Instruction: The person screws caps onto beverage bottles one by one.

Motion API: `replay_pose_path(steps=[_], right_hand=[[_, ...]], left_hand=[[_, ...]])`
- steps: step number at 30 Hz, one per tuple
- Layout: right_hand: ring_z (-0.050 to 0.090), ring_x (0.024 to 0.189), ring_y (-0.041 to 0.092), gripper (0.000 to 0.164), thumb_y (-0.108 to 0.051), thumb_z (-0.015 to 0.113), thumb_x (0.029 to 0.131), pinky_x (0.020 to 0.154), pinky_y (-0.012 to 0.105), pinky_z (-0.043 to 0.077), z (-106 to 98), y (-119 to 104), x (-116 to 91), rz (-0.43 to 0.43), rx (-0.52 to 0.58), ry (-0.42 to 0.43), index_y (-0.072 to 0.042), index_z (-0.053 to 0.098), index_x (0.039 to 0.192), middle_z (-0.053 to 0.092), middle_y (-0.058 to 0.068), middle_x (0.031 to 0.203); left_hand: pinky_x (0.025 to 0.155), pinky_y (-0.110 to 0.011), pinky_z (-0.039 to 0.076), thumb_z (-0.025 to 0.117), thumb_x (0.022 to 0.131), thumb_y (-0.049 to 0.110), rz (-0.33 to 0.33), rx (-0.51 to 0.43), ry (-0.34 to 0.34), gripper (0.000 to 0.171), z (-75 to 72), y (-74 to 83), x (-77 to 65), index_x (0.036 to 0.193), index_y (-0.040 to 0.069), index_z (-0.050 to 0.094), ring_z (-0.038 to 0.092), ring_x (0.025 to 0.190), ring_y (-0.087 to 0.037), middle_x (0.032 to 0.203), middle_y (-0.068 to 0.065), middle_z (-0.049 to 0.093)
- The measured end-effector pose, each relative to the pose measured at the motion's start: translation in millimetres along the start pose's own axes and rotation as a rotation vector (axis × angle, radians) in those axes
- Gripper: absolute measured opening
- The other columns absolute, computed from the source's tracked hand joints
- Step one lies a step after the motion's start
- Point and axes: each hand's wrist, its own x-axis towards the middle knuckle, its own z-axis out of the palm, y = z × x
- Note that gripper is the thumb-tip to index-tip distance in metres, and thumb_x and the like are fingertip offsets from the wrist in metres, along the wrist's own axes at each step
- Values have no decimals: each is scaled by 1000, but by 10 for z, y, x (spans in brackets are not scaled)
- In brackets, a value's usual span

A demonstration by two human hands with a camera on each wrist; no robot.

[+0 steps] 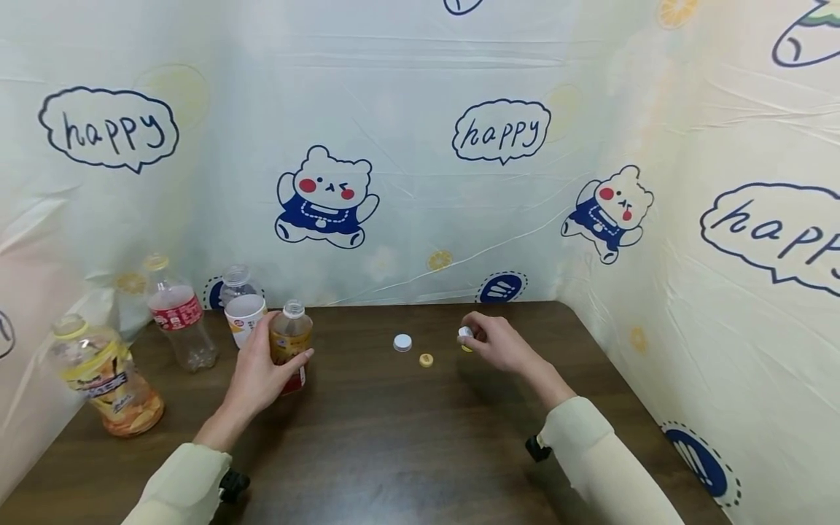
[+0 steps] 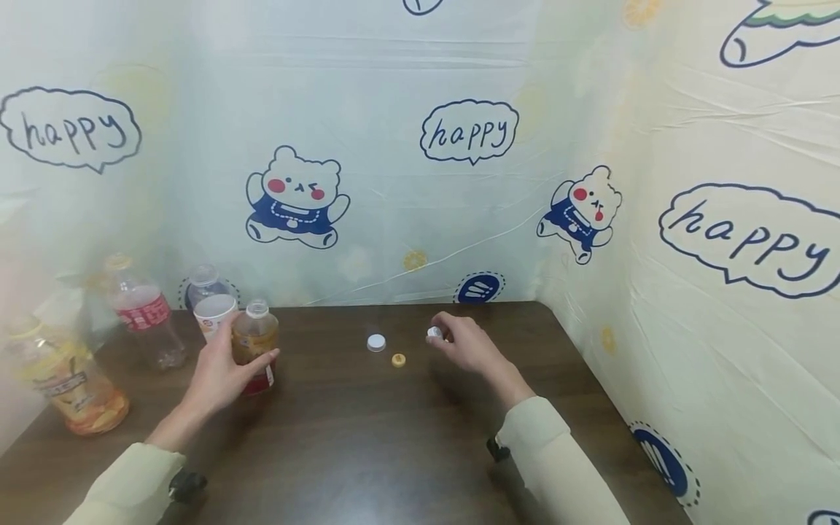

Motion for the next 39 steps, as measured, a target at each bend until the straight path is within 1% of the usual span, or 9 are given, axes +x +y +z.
replay_pose_path(steps=[5,8,10,15,20,26,30,34,39], right_hand=[[57,74,15,23,-37,68,100,66,31,51,-38,-67,14,28,-21,-12,-16,67,109,62,-4,84],[56,71,15,26,-43,66,100,64,32,50,-56,-99,26,37,-28,-6,-17,68,102,61,-4,79],[56,70,15,27,-45,64,100,62,32,50,-66,-118,36,38,-20,1,-18,67,101,61,-3,77],[57,72,17,25,-44,65,100,62,31,50,-86,-164,65,21,11,4,-21,63,109,60,-3,80],[57,73,16,26,-38,66,101,62,31,50,-107,-221,84,-35,3,5,-19,59,117,61,-3,84],[57,74,13,26,-33,66,101,65,30,51,-108,-293,92,-96,4,-6,-17,57,119,62,-4,89],[61,78,17,26,-32,66,101,67,31,52,-98,-329,103,-100,22,-27,-17,57,120,64,-4,91],[63,79,22,26,-34,65,102,68,33,52,-92,-356,120,-98,32,-42,-18,57,121,65,-5,90],[63,77,21,25,-35,65,102,68,33,53,-99,-402,130,-99,46,-48,-19,58,120,67,-4,91]], left_hand=[[101,-75,39,80,90,32,-22,-12,-28,89,35,-7,0,155,6,25,45,131,-50,146,-29,41],[102,-75,39,80,91,32,-22,-21,-37,88,67,10,12,155,8,25,45,131,-49,146,-28,41],[102,-74,39,80,90,32,-16,-22,-37,87,97,28,25,154,8,26,46,131,-48,146,-27,42],[104,-73,39,82,89,30,9,-27,-40,87,187,117,62,153,7,28,47,131,-47,146,-26,44],[104,-71,40,82,89,31,13,-38,-72,88,296,224,121,155,11,27,46,134,-45,149,-24,42],[104,-69,42,82,89,32,37,-45,-103,87,442,325,169,156,14,29,48,133,-43,148,-21,44],[106,-67,42,82,89,31,56,-57,-118,87,528,364,179,156,14,30,49,132,-41,147,-19,46],[104,-66,44,82,88,32,58,-59,-127,85,591,388,174,155,15,32,51,129,-39,144,-18,48],[103,-66,46,83,88,31,50,-56,-142,84,662,441,162,154,16,33,52,127,-38,140,-17,49]])
